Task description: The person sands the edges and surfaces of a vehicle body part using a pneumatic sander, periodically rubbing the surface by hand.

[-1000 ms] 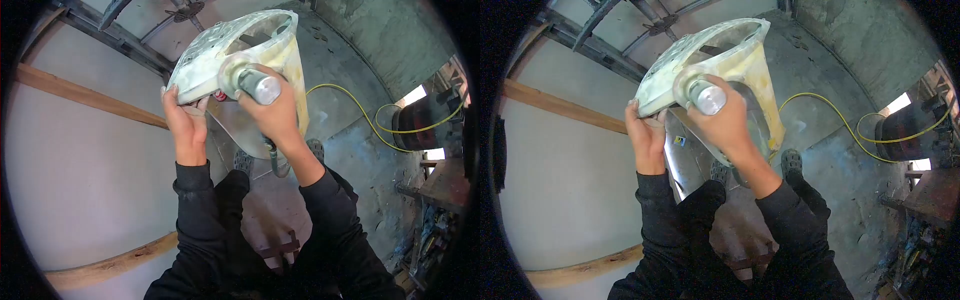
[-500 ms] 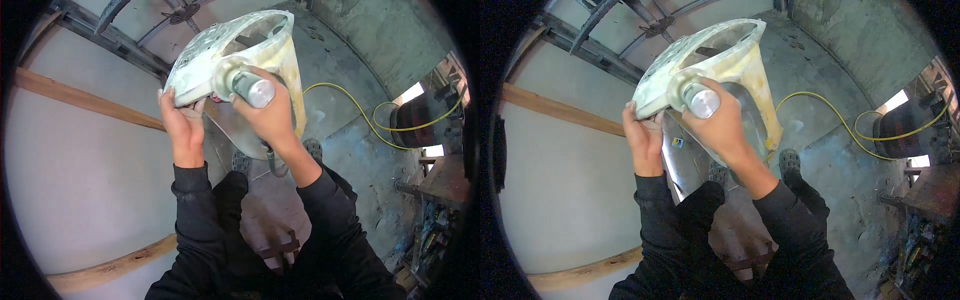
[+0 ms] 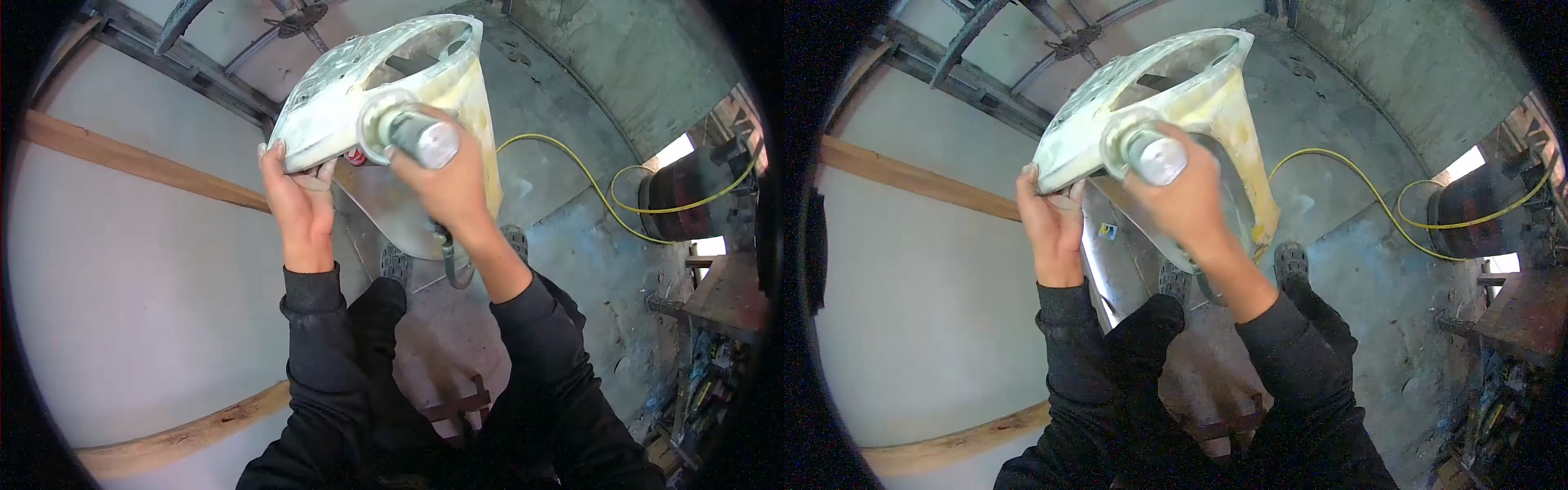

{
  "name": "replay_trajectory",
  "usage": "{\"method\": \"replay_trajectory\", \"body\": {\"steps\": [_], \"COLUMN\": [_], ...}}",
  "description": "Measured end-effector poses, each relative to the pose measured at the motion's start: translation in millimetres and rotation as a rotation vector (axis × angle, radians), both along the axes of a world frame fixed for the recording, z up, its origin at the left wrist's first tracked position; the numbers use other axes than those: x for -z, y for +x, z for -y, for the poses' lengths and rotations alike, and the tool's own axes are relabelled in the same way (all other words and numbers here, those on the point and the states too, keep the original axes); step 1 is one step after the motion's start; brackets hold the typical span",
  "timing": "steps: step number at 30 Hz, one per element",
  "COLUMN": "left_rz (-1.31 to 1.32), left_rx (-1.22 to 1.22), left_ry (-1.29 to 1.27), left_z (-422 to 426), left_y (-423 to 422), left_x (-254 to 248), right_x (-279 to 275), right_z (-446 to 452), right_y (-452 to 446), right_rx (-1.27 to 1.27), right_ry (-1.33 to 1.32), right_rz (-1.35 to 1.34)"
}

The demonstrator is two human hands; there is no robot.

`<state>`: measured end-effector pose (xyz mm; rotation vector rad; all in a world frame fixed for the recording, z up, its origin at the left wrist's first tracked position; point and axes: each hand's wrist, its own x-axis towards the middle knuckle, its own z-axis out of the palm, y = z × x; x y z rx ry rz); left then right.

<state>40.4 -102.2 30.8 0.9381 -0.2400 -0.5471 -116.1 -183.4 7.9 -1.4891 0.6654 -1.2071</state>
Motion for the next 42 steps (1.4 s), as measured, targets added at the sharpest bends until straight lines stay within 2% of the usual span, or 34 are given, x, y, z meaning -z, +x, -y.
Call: {"method": "replay_trajectory", "body": {"steps": [5,9,14,18,26,30,33,39,42], "left_rz": [-0.005,-0.013,-0.038,-0.018,-0.016,-0.02,-0.003,-0.018,-0.017], "left_rx": [-0.005,-0.01,-0.044,-0.018,-0.024,-0.008,0.003,-0.02,-0.016], "left_ry": [-0.017,0.007,0.013,0.003,0.015,-0.011,-0.013,0.0,0.008], "left_z": [2,1,2,1,2,1,1,1,0], "left_y": [1,0,-2,-2,-5,-5,-5,-2,-4], "left_x": [1,-3,-3,0,-3,0,2,3,-1], "right_x": [1,11,7,9,12,5,6,3,11], "right_z": [-15,14,29,15,6,18,8,-11,8], "right_y": [5,-1,-13,-5,-1,-9,-6,0,-3], "right_rx": [-0.066,0.045,0.013,0.048,0.069,0.025,0.071,-0.014,0.068], "right_ry": [-0.038,-0.082,0.172,0.032,-0.064,0.132,0.016,-0.002,-0.021], "right_rz": [-0.055,0.004,0.023,0.002,0.001,0.049,0.004,-0.037,-0.009]}}
